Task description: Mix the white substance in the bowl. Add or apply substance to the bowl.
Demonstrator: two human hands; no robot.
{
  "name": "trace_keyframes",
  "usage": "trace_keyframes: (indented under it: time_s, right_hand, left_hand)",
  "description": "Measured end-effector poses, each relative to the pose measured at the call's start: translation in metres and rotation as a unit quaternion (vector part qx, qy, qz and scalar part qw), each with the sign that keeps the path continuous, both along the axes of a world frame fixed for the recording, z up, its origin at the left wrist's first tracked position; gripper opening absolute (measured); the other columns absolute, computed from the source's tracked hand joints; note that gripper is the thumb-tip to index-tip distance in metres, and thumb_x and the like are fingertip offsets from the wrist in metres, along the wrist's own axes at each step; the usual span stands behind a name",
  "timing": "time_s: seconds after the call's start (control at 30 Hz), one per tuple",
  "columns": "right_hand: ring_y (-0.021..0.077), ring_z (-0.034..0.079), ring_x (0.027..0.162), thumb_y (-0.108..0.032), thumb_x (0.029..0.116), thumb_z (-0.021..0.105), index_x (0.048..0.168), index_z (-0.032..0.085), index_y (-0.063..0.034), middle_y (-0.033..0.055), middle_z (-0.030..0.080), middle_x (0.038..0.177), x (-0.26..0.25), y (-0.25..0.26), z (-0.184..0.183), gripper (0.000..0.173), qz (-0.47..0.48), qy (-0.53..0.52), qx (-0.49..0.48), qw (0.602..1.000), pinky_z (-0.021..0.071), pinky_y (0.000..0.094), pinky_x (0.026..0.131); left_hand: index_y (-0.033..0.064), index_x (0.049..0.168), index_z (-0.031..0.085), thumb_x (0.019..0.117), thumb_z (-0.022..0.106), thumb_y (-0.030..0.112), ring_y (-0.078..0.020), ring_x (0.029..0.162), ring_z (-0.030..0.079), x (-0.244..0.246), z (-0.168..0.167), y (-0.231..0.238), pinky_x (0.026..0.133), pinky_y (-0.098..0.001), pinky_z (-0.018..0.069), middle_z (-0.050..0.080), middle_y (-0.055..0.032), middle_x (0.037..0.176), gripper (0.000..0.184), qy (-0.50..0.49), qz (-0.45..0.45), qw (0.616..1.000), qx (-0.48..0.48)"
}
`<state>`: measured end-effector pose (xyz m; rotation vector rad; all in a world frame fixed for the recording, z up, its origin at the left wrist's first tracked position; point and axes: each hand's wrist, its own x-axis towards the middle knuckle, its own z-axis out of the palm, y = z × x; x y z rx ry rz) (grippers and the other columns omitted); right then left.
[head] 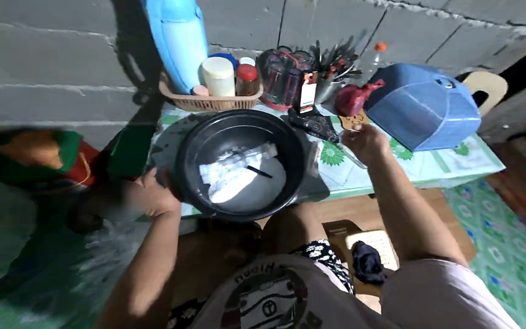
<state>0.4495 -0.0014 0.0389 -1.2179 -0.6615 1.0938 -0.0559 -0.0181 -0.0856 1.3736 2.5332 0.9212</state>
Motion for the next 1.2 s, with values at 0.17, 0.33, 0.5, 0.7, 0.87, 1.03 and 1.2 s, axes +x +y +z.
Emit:
trace_keyframes:
  time_s: [0.17, 0.33, 0.5, 0.7, 0.87, 1.03, 1.2]
  right_hand:
    - [0.0210, 0.067, 0.084, -0.047, 0.1106, 0.032, 0.145, 0.043, -0.0006, 0.0143, 0.064, 0.108, 0.096, -0.008, -0.033, 0.058, -0.099, -0.216, -0.132, 0.962, 0.0575, 0.0395, 0.077]
    - [0.0430, 0.048, 0.138, -0.068, 0.1048, 0.029, 0.152, 0.042, 0.0011, 0.0269, 0.048, 0.152, 0.101, -0.014, -0.021, 0.084, -0.039, -0.367, -0.219, 0.903, 0.0382, 0.0650, 0.109]
    - [0.0449, 0.054, 0.132, -0.052, 0.1098, 0.037, 0.145, 0.050, 0.0018, 0.0314, 0.056, 0.139, 0.051, 0.002, 0.012, 0.066, -0.045, -0.500, -0.141, 0.853, 0.0406, 0.0657, 0.108]
    - [0.0358, 0.062, 0.123, -0.012, 0.1009, 0.062, 0.126, 0.068, 0.0018, 0.0240, 0.065, 0.129, -0.123, 0.007, 0.045, 0.029, 0.300, -0.648, 0.084, 0.695, 0.0475, 0.0541, 0.109]
    - [0.0370, 0.067, 0.109, -0.013, 0.1013, 0.061, 0.113, 0.074, -0.0040, 0.0183, 0.071, 0.110, -0.212, 0.008, 0.009, 0.019, 0.587, -0.714, -0.026, 0.381, 0.0512, 0.0606, 0.096]
    - [0.0404, 0.064, 0.115, -0.016, 0.1000, 0.065, 0.123, 0.069, -0.0043, 0.0206, 0.068, 0.118, -0.229, 0.009, -0.021, 0.026, 0.596, -0.720, -0.088, 0.345, 0.0505, 0.0626, 0.097]
    - [0.0414, 0.066, 0.110, -0.012, 0.0982, 0.065, 0.115, 0.068, -0.0021, 0.0217, 0.068, 0.113, -0.238, 0.001, -0.027, 0.020, 0.597, -0.731, -0.091, 0.317, 0.0527, 0.0632, 0.091]
  left_hand:
    - [0.0210, 0.141, 0.061, 0.1056, 0.045, 0.041, -0.0355, 0.143, 0.043, -0.003, -0.007, 0.003, 0.114, -0.0624, 0.0318, 0.055, -0.0120, 0.149, 0.044, 0.004, 0.007, 1.000, 0.007]
    - [0.0209, 0.141, 0.061, 0.1061, 0.043, 0.041, -0.0344, 0.144, 0.042, -0.005, -0.008, 0.002, 0.114, -0.0615, 0.0308, 0.054, -0.0113, 0.149, 0.045, 0.003, 0.012, 1.000, 0.013]
    - [0.0205, 0.143, 0.059, 0.1069, 0.042, 0.041, -0.0365, 0.146, 0.040, -0.001, -0.006, 0.005, 0.115, -0.0617, 0.0295, 0.052, -0.0141, 0.152, 0.045, 0.001, 0.020, 1.000, -0.009]
    - [0.0227, 0.139, 0.063, 0.1079, 0.043, 0.043, -0.0368, 0.143, 0.043, 0.001, -0.009, 0.007, 0.114, -0.0627, 0.0302, 0.055, -0.0121, 0.148, 0.043, 0.001, 0.055, 0.998, 0.005]
    - [0.0253, 0.137, 0.065, 0.1071, 0.042, 0.050, -0.0321, 0.142, 0.046, -0.002, -0.013, 0.010, 0.113, -0.0597, 0.0331, 0.059, -0.0071, 0.145, 0.045, 0.025, 0.053, 0.998, -0.003]
    - [0.0262, 0.138, 0.063, 0.1074, 0.038, 0.052, -0.0300, 0.142, 0.046, -0.003, -0.014, 0.012, 0.113, -0.0586, 0.0327, 0.059, -0.0059, 0.145, 0.047, 0.019, 0.049, 0.999, -0.013]
    - [0.0264, 0.140, 0.062, 0.1079, 0.039, 0.046, -0.0308, 0.143, 0.044, -0.004, -0.012, 0.010, 0.113, -0.0586, 0.0325, 0.057, -0.0064, 0.147, 0.044, 0.009, 0.039, 0.999, -0.013]
